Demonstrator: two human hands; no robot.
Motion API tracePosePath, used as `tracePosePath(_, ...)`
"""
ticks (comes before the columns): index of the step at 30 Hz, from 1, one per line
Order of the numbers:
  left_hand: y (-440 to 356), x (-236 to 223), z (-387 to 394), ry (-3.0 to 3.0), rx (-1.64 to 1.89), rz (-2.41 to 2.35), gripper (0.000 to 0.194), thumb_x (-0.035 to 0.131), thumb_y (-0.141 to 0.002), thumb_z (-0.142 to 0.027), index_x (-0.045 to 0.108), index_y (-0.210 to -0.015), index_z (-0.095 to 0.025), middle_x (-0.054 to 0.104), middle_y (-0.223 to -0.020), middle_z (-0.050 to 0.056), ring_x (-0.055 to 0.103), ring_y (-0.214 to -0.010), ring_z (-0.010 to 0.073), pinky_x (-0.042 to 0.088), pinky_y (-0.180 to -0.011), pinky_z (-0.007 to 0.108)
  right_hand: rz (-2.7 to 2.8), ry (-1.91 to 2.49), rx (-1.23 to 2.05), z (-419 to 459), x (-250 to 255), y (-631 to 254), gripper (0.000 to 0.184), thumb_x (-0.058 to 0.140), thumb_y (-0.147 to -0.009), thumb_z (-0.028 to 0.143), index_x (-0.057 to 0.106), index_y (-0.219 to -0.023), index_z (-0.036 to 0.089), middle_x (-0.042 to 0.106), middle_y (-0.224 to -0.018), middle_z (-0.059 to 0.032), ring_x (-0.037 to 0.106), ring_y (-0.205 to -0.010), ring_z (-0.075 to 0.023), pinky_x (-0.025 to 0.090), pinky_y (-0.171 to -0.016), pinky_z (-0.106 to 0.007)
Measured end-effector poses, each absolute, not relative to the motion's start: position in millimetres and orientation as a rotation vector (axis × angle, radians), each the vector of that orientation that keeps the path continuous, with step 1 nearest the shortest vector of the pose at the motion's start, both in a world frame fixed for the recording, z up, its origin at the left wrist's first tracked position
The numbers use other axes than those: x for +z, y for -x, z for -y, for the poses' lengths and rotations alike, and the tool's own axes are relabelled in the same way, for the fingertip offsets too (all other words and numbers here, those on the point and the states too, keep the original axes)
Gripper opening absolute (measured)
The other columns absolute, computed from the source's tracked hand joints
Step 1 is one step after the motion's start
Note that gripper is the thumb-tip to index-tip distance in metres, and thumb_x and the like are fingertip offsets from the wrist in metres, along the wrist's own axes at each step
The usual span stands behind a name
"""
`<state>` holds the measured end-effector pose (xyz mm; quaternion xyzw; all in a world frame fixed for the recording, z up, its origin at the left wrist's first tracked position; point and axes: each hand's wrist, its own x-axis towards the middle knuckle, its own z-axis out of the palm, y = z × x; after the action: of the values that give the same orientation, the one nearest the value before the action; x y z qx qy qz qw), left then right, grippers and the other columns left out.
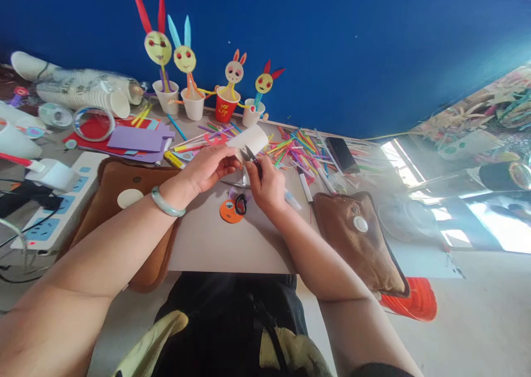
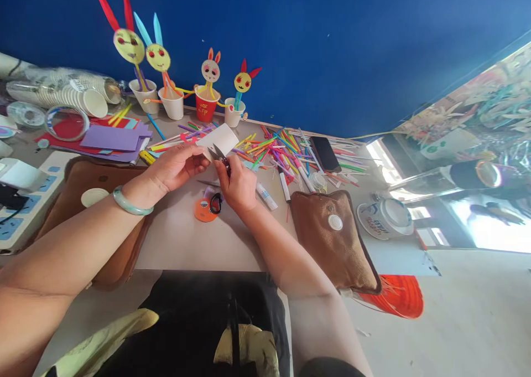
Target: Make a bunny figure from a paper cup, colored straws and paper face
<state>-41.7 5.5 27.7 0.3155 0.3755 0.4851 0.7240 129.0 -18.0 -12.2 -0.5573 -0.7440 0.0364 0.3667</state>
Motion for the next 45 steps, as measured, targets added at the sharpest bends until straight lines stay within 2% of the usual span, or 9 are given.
tracePosePath(6,42.8,23.8,-6.8,-0.730,1.057,-0.812,0.007,0.067,-0.080,-0.016,0.066,-0.076,-0.011,0.068,-0.066,0.003,0.065,-0.061,0.0098,0.048,-0.055,0.018,1.939,1.428,0.067,17.1,-9.6,-131.4,0.052,0.026,-0.105,0.063,0.054,-0.090,0.022,0.062,-0.073,-0.0027,0.053,-0.062,-0.0158,0.031,-0.061,-0.028)
tracePosePath(15,43.2,24.7,-6.5,-0.777,1.067,-0.813,0.009,0.067,-0.078,-0.018,0.066,-0.073,-0.011,0.066,-0.064,0.002,0.061,-0.057,0.0092,0.044,-0.052,0.019,1.982,1.436,0.071,17.1,-5.4,-133.0,0.050,0.028,-0.106,0.059,0.057,-0.089,0.021,0.057,-0.070,-0.0018,0.048,-0.062,-0.0154,0.029,-0.060,-0.028)
tracePosePath(22,43.4,26.0,-5.9,-0.779,1.079,-0.807,0.011,0.070,-0.075,-0.020,0.064,-0.070,-0.012,0.065,-0.065,0.003,0.059,-0.055,0.0091,0.042,-0.051,0.020,1.964,1.380,0.114,15.7,-6.2,-134.6,0.052,0.029,-0.104,0.063,0.055,-0.087,0.022,0.052,-0.067,-0.0003,0.042,-0.059,-0.0144,0.029,-0.059,-0.027)
tracePosePath(45,43.0,25.1,-6.0,-0.793,1.105,-0.787,0.011,0.068,-0.073,-0.020,0.062,-0.067,-0.013,0.063,-0.061,0.003,0.058,-0.053,0.0096,0.039,-0.049,0.021,1.941,1.356,0.191,17.1,-3.7,-133.3,0.046,0.034,-0.104,0.059,0.053,-0.082,0.023,0.048,-0.065,0.0016,0.040,-0.057,-0.0141,0.032,-0.060,-0.028)
